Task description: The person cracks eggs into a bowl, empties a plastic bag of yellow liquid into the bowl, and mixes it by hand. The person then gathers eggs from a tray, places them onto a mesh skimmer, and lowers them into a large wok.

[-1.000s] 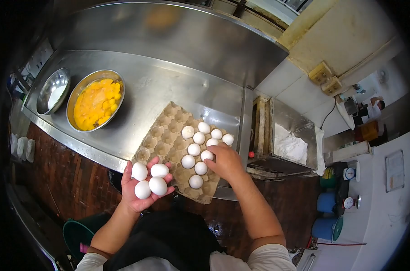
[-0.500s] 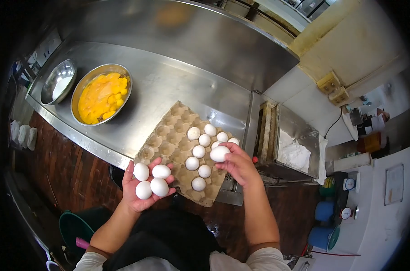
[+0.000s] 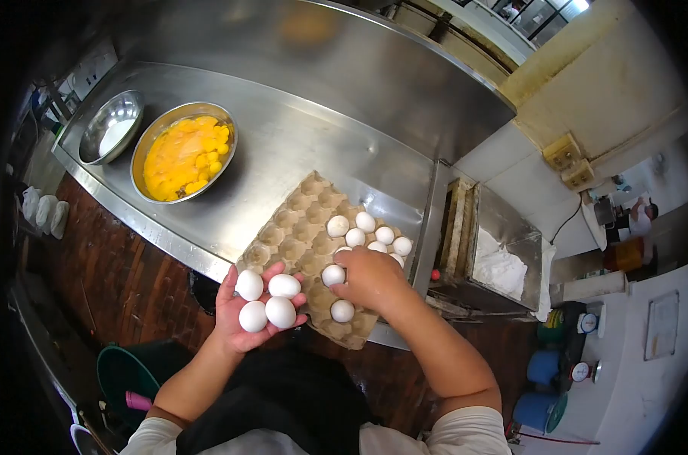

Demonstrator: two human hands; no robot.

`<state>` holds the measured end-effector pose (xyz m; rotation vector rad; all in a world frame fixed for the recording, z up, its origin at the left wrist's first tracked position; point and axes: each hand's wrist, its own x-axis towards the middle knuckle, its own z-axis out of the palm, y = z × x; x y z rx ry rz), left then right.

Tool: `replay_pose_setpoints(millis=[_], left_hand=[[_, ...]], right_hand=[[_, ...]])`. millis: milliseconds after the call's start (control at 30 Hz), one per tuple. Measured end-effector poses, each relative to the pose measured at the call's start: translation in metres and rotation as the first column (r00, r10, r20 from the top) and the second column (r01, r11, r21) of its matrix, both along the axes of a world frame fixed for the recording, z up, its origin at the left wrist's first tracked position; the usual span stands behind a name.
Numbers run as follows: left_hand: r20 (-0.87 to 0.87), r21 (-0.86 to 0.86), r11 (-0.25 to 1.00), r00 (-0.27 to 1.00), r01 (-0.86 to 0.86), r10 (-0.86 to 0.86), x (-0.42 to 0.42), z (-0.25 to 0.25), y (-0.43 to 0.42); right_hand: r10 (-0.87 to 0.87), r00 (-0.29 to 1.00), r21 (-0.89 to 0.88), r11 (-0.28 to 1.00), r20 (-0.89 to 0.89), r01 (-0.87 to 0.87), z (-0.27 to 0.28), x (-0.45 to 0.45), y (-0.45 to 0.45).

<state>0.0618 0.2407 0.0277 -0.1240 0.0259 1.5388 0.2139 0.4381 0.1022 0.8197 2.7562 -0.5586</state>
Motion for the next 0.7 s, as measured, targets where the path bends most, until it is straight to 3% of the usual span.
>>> replay_pose_setpoints(millis=[67,167,333,467,567,600,667,700], left_hand=[[-0.005,-0.010,1.000,1.000,0.000,0.000,-0.001,0.002,0.001],[-0.026,-0.025,1.000,1.000,-0.002,0.001,-0.001,0.003,0.002],[-0.047,-0.041,0.999,0.999,0.014,-0.016,-0.004,0.001,0.007],[-0.079,-0.045,0.998,0.996,0.040,-0.044,-0.004,-0.003,0.010],[-0.081,-0.018,0.997,0.994,0.071,-0.072,0.000,-0.003,0.015],[0.000,0.006,0.996,0.996,0.091,-0.091,0.001,-0.003,0.016],[0.162,0.057,0.991,0.979,0.119,-0.127,0.003,-0.002,0.019],[0.074,0.052,0.990,0.988,0.131,-0.134,0.004,0.000,0.019]], right_hand=[[0.039,0.987,0.063,0.997,0.154,-0.049,0.004,-0.010,-0.006],[0.080,0.983,0.070,0.993,0.167,-0.093,0.000,-0.015,-0.006],[-0.021,0.995,-0.033,0.999,0.100,0.025,-0.001,-0.014,0.006],[-0.212,0.967,-0.323,0.933,-0.143,0.157,0.031,-0.012,0.012],[-0.187,0.957,-0.577,0.816,-0.222,0.025,0.063,-0.024,-0.003],[-0.162,0.965,-0.636,0.771,-0.204,-0.005,0.059,-0.025,-0.005],[-0.095,0.975,-0.649,0.758,-0.202,-0.060,0.055,-0.031,-0.011],[-0.058,0.978,-0.656,0.749,-0.200,-0.090,0.053,-0.035,-0.013]])
